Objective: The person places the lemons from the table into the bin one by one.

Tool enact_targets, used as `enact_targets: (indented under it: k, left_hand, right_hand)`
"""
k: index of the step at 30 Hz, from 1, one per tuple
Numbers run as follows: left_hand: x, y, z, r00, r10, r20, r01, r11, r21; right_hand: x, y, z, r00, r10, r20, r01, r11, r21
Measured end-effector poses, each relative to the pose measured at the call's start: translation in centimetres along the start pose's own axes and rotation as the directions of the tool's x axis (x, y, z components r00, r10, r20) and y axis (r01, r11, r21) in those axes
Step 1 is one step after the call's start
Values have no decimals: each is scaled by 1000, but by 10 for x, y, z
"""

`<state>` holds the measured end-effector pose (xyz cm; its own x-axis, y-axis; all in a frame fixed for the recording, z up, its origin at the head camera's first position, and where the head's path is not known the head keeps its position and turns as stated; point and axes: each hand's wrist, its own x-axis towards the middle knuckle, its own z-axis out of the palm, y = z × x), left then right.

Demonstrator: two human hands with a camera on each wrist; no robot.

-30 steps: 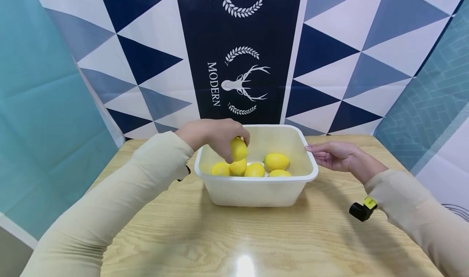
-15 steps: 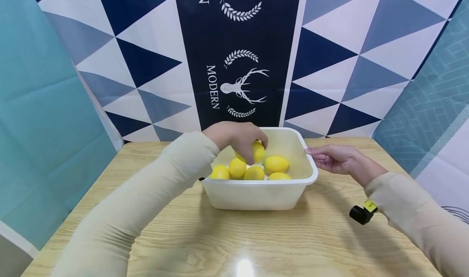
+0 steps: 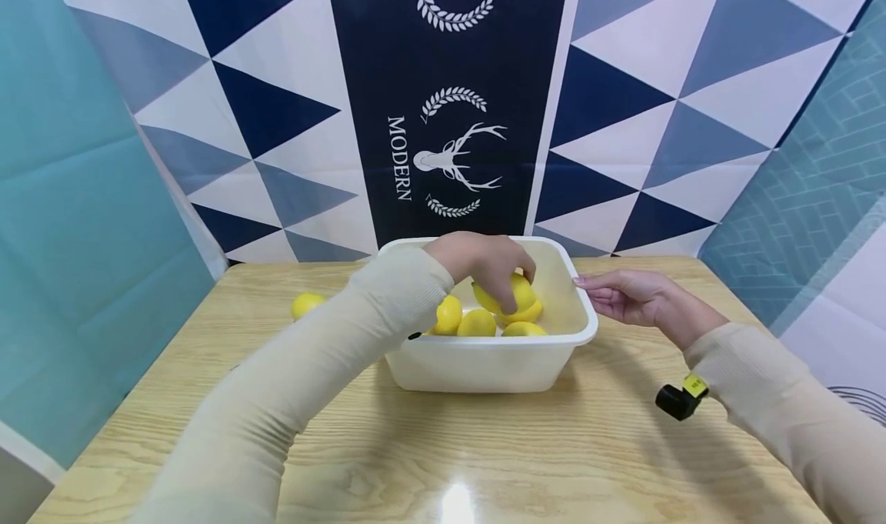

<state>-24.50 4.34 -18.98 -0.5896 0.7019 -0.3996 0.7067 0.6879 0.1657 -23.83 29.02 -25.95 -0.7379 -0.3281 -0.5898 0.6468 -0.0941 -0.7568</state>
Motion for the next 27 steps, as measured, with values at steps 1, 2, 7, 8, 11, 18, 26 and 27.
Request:
enact_targets:
  k: [1, 2, 7, 8, 11, 18, 26, 27]
  left_hand:
    - [2, 1, 0, 1000, 3, 4, -3, 1000, 0]
    - [3, 2, 0, 1000, 7, 6, -7, 1000, 3]
    - [10, 9, 1, 999, 26, 19, -26, 1000, 15]
    - [12, 10, 1, 999, 37, 29, -37, 999, 6]
    - [15, 13, 3, 996, 77, 42, -77, 997, 1]
    - [2, 10, -1, 996, 84, 0, -84, 996, -17]
    - [-36, -18, -4, 993, 57, -108, -63, 997, -50]
    - [-41, -23, -4, 991, 51, -120, -58, 997, -57]
  right_hand:
    - [0, 0, 0, 1000, 0, 3, 0, 1000, -1]
    - [1, -1, 1, 1000, -1, 7, 1, 1000, -2]
    - [4, -1, 3, 999, -12, 32, 13, 1000, -12]
    - [5, -1, 4, 999, -13, 39, 13, 1000, -13]
    - [5, 0, 4, 998, -13, 57, 13, 1000, -10]
    - [4, 0, 1, 999, -18, 51, 18, 1000, 0]
    - [1, -1, -1, 1000, -22, 4, 22, 1000, -1]
    - [0, -1, -2, 1000, -23, 0, 23, 1000, -3]
